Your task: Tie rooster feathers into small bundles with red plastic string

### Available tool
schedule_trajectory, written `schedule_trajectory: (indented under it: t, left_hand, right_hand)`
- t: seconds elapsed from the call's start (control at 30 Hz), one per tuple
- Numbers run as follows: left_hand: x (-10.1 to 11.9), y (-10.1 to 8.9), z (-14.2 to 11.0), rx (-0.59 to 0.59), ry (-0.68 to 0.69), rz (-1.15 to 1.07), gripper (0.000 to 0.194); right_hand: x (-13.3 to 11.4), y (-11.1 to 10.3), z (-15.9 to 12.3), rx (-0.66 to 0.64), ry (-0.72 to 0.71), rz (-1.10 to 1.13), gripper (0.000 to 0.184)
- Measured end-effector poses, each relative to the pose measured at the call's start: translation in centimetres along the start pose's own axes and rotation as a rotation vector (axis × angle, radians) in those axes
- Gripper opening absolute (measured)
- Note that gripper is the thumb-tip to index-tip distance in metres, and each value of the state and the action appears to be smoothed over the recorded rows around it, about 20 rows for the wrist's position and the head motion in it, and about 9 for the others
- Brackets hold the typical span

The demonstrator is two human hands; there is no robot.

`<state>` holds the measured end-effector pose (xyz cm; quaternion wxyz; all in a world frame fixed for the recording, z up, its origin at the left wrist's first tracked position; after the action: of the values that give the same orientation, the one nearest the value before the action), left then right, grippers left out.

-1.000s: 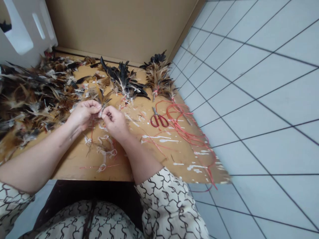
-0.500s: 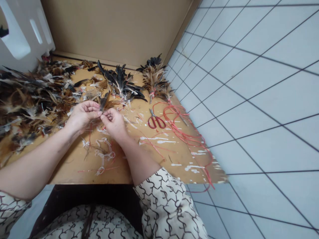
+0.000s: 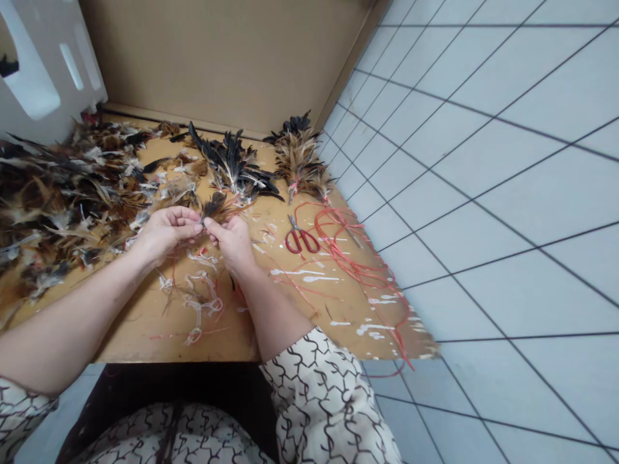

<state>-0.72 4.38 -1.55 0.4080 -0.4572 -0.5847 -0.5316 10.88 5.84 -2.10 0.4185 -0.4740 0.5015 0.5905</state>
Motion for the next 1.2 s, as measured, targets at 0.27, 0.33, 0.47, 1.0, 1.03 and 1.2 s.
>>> schedule_trajectory:
  t: [0.27, 0.33, 0.47, 1.0, 1.03, 1.2]
  left_hand:
    - [0.0, 0.2, 0.1, -0.06, -0.048, 0.092, 0.026]
    - [0.0, 0.1, 0.1, -0.051, -0.045, 0.114, 0.026]
    - [0.0, 0.0, 0.2, -0.029, -0.032, 0.139, 0.021]
    - [1.2, -2.1, 0.6, 0.212, -0.035, 0.048, 0.014]
    - [1.4, -2.3, 0.7, 0.231, -0.029, 0.031, 0.013]
    - [1.8, -3.6, 1.2, 0.313, 0.01, -0.057, 0.011]
  right_hand:
    - [-0.1, -0.3, 0.1, 0.004, 0.016, 0.036, 0.028]
    - [0.0, -0.3, 0.1, 0.002, 0.02, 0.054, 0.029]
    - [0.0, -0.5, 0.3, 0.02, 0.024, 0.059, 0.03]
    - [-2.5, -2.6, 2.1, 0.334, 0.071, 0.072, 0.022]
    - [-3.0, -2.8, 2.6, 0.348, 0.051, 0.053, 0.023]
    - [-4.5, -3.8, 5.9, 0.527, -0.009, -0.069, 0.031]
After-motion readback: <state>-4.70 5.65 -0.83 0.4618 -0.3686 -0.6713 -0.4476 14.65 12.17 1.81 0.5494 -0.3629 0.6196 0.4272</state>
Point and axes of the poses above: each hand's wrist, its own z-axis towards the middle knuckle, its own y-axis out of the palm, x = y × z, the point moved 5 cm from there along z, towards the middle knuckle, and after that the axes turned 3 degrees about z, right-handed, at the moved point
